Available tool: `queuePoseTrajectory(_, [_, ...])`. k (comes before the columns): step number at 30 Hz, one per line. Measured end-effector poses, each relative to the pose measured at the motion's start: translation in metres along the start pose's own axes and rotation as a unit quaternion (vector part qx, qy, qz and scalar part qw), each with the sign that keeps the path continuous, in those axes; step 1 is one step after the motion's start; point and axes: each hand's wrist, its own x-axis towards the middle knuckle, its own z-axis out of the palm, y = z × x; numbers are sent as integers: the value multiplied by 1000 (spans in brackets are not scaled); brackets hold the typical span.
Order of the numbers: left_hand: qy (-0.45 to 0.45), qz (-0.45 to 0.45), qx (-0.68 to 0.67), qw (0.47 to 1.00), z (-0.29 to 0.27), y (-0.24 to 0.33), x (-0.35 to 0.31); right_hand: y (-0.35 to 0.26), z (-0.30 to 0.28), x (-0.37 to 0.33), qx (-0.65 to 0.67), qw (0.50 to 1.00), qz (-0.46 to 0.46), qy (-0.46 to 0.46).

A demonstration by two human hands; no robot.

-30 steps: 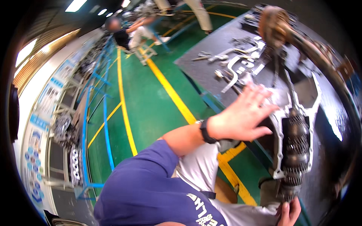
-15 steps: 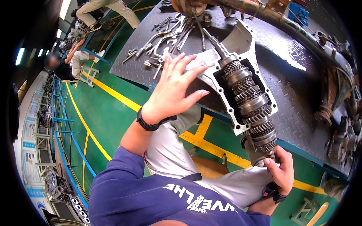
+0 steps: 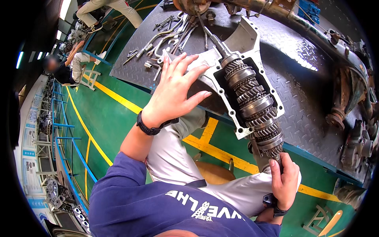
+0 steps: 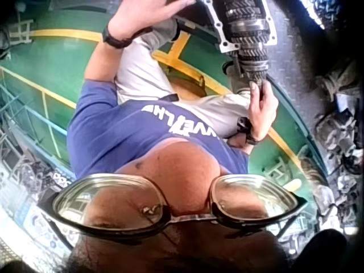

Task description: The person manipulates internal gears and a selector shaft of a disassembled vehicle transmission on a workbench by hand, turning the gears and checking their alignment within the casing.

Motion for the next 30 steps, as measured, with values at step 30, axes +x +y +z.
queuePoseTrajectory(30, [92,-6,-77,993,20,-6,58,1,0,-3,49,997,-37,45])
